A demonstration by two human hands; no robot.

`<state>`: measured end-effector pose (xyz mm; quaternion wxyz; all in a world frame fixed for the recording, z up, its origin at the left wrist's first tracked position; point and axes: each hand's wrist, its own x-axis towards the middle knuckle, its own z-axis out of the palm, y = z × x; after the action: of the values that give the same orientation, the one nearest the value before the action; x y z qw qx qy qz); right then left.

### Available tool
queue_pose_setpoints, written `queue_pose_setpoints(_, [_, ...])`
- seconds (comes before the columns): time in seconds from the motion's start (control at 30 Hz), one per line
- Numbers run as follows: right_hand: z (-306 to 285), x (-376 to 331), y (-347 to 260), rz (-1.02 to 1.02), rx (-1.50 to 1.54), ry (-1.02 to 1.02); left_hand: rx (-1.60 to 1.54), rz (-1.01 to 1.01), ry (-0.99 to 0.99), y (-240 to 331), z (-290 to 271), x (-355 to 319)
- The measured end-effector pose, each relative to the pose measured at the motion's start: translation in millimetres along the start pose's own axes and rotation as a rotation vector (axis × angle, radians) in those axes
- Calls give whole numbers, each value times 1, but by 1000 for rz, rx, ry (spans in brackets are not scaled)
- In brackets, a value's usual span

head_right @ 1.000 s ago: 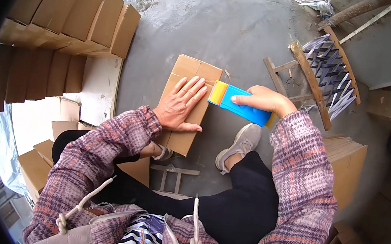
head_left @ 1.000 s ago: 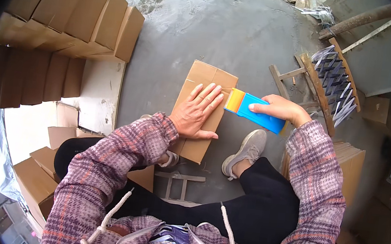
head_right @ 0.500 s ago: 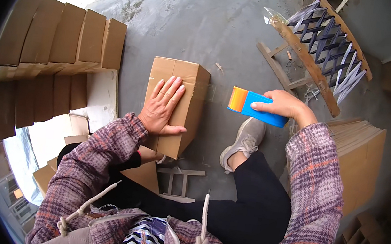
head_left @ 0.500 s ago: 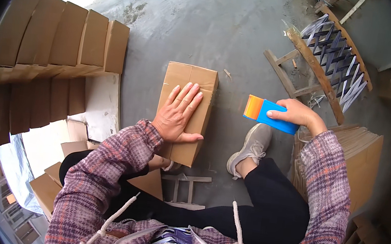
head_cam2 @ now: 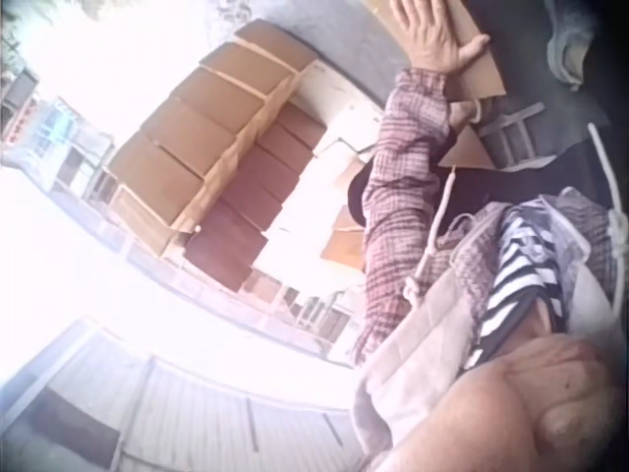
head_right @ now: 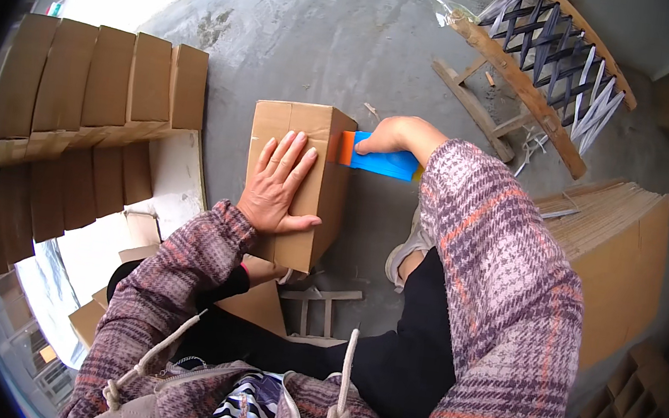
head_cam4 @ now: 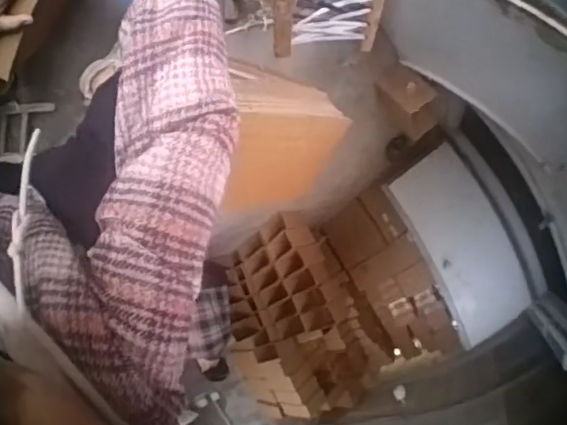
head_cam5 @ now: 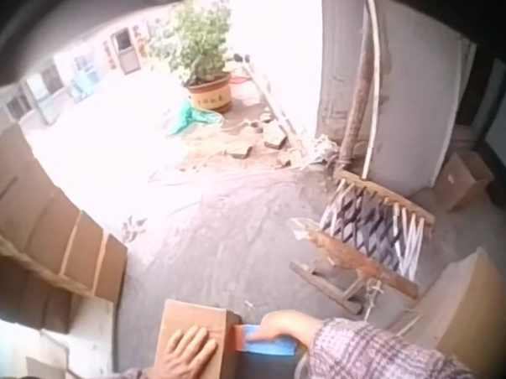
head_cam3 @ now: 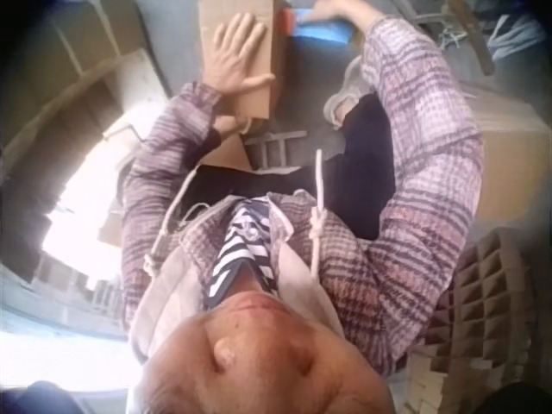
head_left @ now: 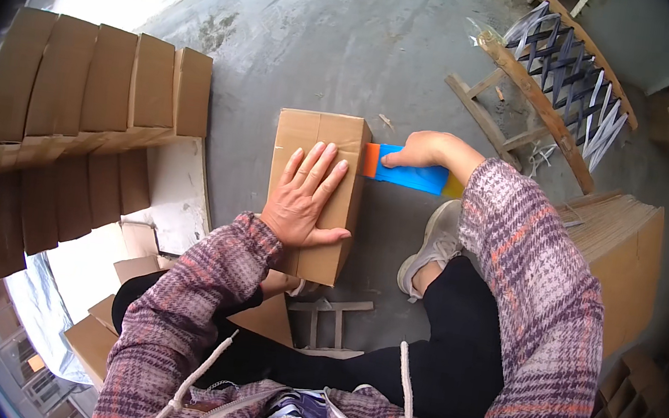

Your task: Assembling flat cardboard boxes and sealing the bottom flaps using a tape dispenser.

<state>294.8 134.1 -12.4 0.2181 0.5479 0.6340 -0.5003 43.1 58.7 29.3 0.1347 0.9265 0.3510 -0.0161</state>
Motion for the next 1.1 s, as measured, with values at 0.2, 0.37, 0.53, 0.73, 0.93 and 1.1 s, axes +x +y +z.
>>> queue_pose_setpoints(0.2, [20, 18, -17, 169, -45, -117, -12, 4, -1, 1, -4, 0])
queue_pose_setpoints(0.37, [-7, -20, 4, 209, 246, -23, -54, 3, 60, -2, -4, -5])
queue_pose_setpoints(0.53, [-1, -33, 14, 193, 484, 572, -209, -3, 223, -11, 7, -9])
queue_pose_setpoints(0.73, [45, 40, -62, 362, 698, 1304, -709, -626, 514, -33, 19, -1])
queue_pose_setpoints(0.93, [82, 82, -63, 437, 809, 1502, -1499, -693, 321, -51, 17, -4])
queue_pose_setpoints(1.1, [122, 99, -50, 438, 786, 1403, -1455, -771, 126, -57, 21, -5])
